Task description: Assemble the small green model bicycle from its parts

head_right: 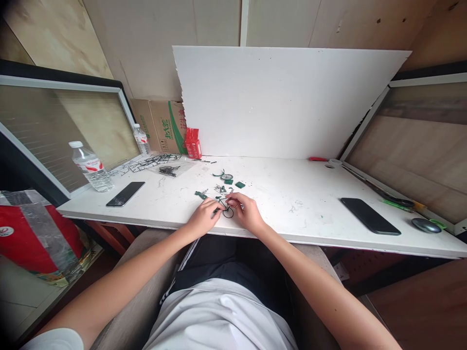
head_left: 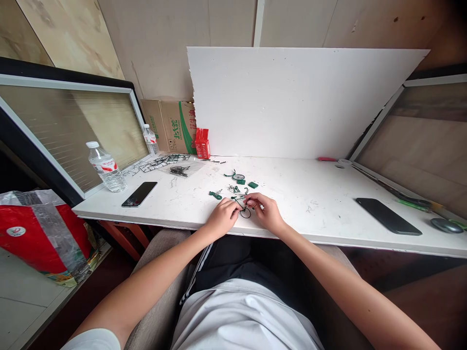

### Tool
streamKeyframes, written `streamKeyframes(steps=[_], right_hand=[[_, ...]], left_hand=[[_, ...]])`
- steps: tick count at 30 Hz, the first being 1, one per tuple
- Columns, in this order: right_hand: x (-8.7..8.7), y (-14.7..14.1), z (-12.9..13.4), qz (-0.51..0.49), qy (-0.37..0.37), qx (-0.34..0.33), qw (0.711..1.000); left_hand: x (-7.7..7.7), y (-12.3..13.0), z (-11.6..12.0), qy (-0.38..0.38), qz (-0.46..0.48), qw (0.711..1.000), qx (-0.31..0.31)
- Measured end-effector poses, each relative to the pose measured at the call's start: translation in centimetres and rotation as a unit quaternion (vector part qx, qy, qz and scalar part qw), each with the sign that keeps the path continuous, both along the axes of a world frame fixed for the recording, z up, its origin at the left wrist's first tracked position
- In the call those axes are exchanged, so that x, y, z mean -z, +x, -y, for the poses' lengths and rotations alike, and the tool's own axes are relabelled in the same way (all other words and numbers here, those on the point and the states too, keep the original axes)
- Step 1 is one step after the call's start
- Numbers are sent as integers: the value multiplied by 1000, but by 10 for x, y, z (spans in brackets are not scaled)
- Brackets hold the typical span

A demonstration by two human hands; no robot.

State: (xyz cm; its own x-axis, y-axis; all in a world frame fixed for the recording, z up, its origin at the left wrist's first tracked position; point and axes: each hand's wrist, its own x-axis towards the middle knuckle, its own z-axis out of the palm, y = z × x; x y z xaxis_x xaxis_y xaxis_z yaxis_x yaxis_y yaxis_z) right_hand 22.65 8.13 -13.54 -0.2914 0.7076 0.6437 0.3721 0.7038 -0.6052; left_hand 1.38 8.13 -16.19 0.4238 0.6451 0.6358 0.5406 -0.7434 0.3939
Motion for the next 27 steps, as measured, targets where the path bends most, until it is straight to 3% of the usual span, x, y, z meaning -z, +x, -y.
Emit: streamKeyframes(steps=[15, 20, 27], right_hand=[[3, -1, 3, 38, 114, 0, 993], [2, -2, 4, 27, 126, -9, 992], [0, -3, 7, -3, 129, 33, 991]], left_hand=[[1, -1, 0, -3, 10, 1000, 7], [0, -1, 0, -3, 11, 1000, 9], [1, 0, 0, -4, 17, 1000, 10]])
